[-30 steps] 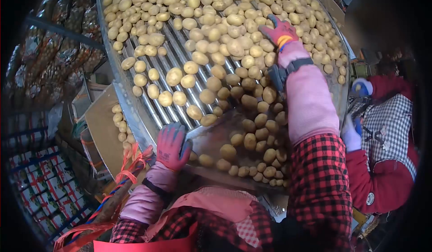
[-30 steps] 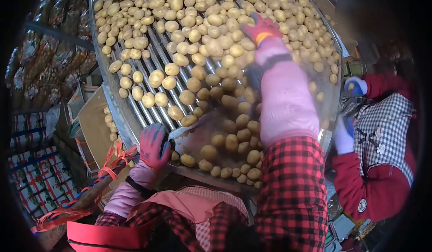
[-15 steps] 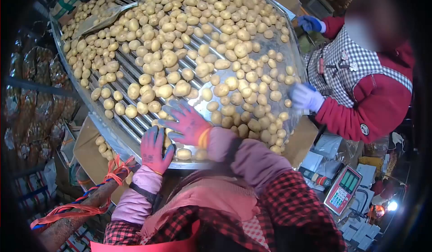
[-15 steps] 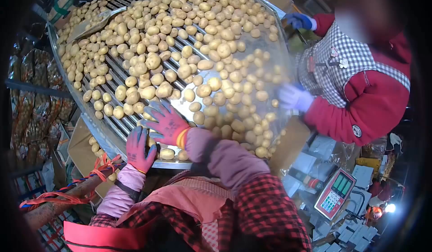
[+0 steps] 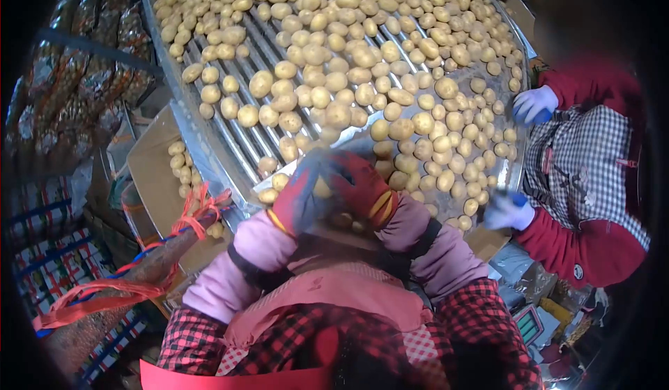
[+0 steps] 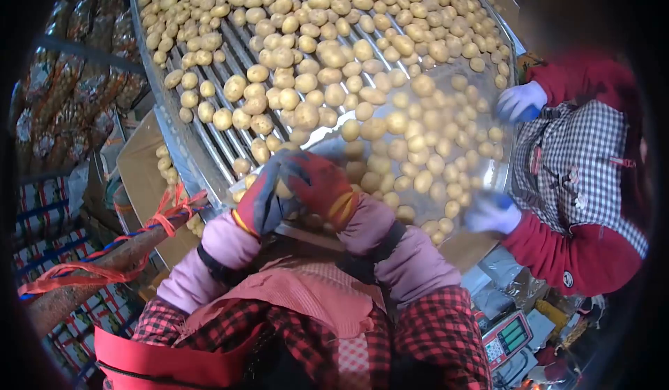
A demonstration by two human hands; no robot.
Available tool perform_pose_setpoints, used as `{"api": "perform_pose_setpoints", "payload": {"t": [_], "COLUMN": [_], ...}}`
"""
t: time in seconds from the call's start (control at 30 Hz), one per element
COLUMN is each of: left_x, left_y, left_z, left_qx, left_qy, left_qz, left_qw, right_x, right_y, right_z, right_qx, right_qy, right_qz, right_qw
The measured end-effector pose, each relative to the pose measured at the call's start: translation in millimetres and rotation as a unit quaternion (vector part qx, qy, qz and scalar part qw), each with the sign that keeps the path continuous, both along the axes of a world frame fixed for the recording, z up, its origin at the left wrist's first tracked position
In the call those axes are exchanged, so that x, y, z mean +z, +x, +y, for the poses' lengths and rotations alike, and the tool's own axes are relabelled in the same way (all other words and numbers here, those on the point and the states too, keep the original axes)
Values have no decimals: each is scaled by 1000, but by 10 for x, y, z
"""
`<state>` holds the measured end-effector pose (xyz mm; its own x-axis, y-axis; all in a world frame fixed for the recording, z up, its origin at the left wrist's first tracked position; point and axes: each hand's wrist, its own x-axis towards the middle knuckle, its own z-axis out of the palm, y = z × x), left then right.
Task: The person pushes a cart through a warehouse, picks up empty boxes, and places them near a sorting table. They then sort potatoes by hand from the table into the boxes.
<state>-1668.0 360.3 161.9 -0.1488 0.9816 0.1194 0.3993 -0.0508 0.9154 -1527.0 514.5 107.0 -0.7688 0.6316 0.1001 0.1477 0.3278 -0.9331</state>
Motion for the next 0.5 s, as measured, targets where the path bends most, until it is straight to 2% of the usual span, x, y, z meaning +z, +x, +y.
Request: {"api": "perform_pose_setpoints", "payload": {"t": [0.03, 0.07, 0.13, 0.17, 0.2, 0.23, 0.27, 0.3, 0.33, 0.4, 0.43, 0.47, 0.5], "left_x": [-23, -34, 27, 81, 17, -105, -81, -33, 70, 223, 206, 73, -150], "left_y": [74, 148, 60, 87, 28, -72, -127, -70, -10, 78, 26, 21, 42], "left_z": [-95, -187, -457, -544, -607, -693, -727, -780, -815, -934, -1014, -1109, -1183], "left_qx": [30, 110, 134, 180, 94, 4, -86, -81, -57, -12, -31, -13, 4], "left_qy": [-66, -97, -186, -204, -167, -125, -84, -73, -91, -127, -139, -141, -138], "left_qz": [-259, -502, -686, -673, -563, -431, -283, -170, -181, -209, -205, -233, -261], "left_qw": [963, 853, 691, 688, 804, 894, 952, 979, 978, 970, 968, 962, 955], "right_x": [-93, -180, 220, 423, -24, 131, 21, -111, -243, -65, 111, 210, 331], "right_y": [41, 81, -137, -248, -360, -594, -836, -1012, -1115, -1149, -1002, -801, -609], "right_z": [86, 173, 613, 833, 1094, 1114, 1257, 1361, 1418, 1448, 1359, 1139, 892], "right_qx": [6, 12, -123, -190, -160, -199, -192, -136, -76, -14, 1, -17, -33], "right_qy": [24, 48, -15, -49, -5, 196, 309, 327, 339, 279, 169, -11, -185], "right_qz": [-20, -40, -61, -63, 23, -35, 1, -116, -234, -311, -251, -138, -17], "right_qw": [999, 998, 990, 979, 987, 960, 932, 928, 908, 908, 953, 990, 982]}}
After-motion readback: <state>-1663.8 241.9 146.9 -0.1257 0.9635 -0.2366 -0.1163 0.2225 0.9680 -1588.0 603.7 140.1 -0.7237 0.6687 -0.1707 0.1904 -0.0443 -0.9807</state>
